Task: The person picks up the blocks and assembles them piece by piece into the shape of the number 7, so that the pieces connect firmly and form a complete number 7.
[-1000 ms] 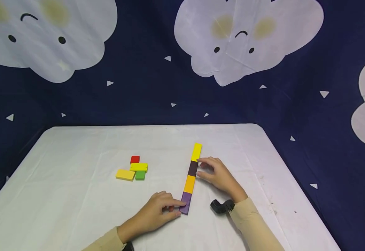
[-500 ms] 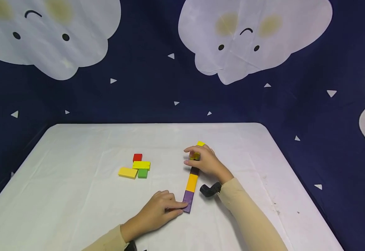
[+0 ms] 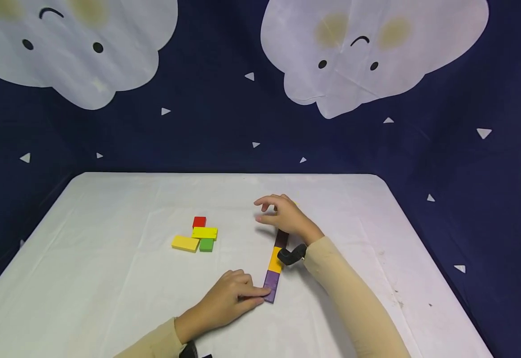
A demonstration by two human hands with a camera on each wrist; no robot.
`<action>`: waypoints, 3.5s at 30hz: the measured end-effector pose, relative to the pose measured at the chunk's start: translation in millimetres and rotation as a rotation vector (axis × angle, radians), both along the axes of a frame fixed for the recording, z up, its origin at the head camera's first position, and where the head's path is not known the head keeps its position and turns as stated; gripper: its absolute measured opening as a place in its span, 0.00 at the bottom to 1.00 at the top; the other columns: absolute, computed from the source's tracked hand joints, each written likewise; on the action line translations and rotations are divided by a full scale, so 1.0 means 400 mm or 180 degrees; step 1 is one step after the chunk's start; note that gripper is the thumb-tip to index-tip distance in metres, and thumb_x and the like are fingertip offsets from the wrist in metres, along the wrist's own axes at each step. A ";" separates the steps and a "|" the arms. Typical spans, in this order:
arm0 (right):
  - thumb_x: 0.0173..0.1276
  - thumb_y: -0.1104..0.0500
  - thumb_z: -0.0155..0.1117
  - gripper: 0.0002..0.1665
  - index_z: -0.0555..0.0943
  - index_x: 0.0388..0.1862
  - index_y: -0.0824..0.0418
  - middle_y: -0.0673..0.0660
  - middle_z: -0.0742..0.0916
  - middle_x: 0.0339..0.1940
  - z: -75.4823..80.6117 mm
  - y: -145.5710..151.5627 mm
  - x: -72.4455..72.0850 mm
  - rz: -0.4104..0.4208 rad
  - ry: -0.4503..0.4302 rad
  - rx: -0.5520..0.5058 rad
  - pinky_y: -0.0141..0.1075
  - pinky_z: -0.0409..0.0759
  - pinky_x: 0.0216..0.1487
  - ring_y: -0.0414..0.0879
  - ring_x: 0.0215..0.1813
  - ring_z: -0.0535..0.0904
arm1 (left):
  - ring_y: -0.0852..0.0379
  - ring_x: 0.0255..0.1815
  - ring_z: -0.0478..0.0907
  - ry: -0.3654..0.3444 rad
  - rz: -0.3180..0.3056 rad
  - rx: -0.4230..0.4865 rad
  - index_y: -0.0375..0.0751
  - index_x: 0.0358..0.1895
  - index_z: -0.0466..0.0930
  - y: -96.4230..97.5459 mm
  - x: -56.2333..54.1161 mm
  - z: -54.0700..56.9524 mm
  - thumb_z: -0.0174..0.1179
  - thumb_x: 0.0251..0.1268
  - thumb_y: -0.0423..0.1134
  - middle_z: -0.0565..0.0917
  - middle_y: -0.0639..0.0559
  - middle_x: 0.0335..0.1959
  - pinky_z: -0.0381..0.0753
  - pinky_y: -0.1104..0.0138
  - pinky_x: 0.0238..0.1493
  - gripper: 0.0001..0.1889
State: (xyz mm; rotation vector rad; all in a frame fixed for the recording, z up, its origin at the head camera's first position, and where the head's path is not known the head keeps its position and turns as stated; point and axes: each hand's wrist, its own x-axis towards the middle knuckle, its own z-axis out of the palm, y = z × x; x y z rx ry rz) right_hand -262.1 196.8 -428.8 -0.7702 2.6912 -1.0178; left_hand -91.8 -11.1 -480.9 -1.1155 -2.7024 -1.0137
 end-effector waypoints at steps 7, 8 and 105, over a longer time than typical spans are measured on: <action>0.65 0.53 0.71 0.27 0.79 0.63 0.55 0.55 0.85 0.47 0.000 -0.080 -0.050 0.0307 -0.0225 -0.0063 0.43 0.72 0.52 0.51 0.48 0.74 | 0.73 0.29 0.61 0.0044 -0.0021 -0.0022 0.66 0.53 0.86 -0.004 -0.002 -0.004 0.63 0.67 0.50 0.73 0.69 0.25 0.60 0.77 0.37 0.13; 0.65 0.53 0.71 0.27 0.79 0.63 0.54 0.54 0.85 0.47 0.001 -0.093 -0.056 0.0325 -0.0268 -0.0054 0.43 0.72 0.51 0.51 0.47 0.74 | 0.73 0.29 0.60 0.0070 -0.0018 -0.0010 0.66 0.52 0.86 -0.004 -0.002 -0.006 0.64 0.66 0.50 0.73 0.69 0.25 0.60 0.78 0.37 0.13; 0.66 0.49 0.70 0.24 0.79 0.58 0.55 0.58 0.84 0.57 -0.020 0.110 -0.160 -0.1196 -0.0347 0.0077 0.37 0.74 0.45 0.52 0.51 0.76 | 0.72 0.28 0.60 0.0103 -0.0035 -0.0088 0.66 0.52 0.86 -0.001 -0.007 -0.005 0.64 0.67 0.50 0.71 0.70 0.21 0.58 0.78 0.36 0.12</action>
